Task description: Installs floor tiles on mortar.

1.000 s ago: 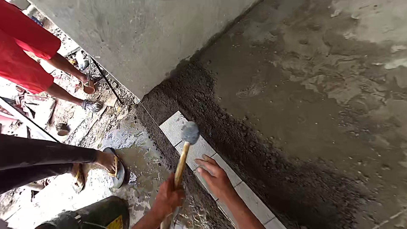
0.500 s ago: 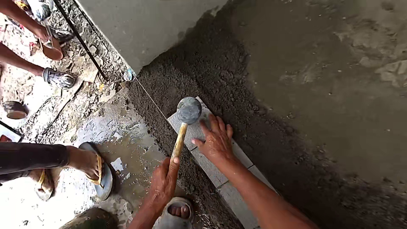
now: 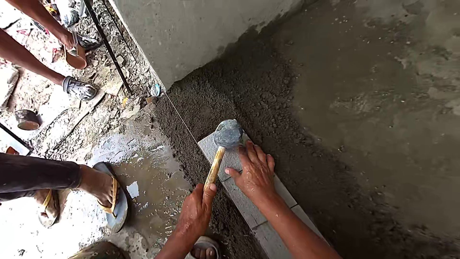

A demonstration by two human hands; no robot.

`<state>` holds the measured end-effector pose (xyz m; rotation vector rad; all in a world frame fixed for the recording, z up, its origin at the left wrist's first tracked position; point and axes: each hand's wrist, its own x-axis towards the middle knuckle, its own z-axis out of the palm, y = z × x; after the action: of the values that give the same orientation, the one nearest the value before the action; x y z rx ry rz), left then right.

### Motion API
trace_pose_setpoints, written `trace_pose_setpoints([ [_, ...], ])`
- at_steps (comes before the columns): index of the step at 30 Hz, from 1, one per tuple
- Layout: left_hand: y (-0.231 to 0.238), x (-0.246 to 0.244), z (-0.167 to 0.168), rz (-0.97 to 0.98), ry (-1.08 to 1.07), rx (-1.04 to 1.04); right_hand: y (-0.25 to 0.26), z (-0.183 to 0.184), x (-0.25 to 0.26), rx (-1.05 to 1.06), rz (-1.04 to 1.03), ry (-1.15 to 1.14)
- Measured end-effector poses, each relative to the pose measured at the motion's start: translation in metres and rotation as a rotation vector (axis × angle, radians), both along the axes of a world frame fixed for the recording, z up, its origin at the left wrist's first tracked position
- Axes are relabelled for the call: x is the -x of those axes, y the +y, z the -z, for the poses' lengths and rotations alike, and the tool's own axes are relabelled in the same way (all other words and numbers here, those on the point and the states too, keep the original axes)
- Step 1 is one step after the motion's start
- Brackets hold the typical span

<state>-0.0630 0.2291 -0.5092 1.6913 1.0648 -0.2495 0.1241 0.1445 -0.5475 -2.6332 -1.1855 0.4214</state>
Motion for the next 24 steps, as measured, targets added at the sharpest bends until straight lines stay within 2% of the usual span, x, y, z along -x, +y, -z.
trace_pose_setpoints([
  [10, -0.003, 0.002, 0.001, -0.01, -0.016, 0.022, 0.013, -0.011, 0.0, 0.137, 0.027, 0.057],
  [14, 0.001, 0.0, -0.004, -0.015, -0.015, 0.066, 0.017, -0.014, -0.003, 0.143, 0.026, 0.055],
  [24, 0.002, 0.007, 0.006, -0.021, -0.01, 0.101, 0.018, -0.01, -0.004, 0.154, 0.045, 0.075],
])
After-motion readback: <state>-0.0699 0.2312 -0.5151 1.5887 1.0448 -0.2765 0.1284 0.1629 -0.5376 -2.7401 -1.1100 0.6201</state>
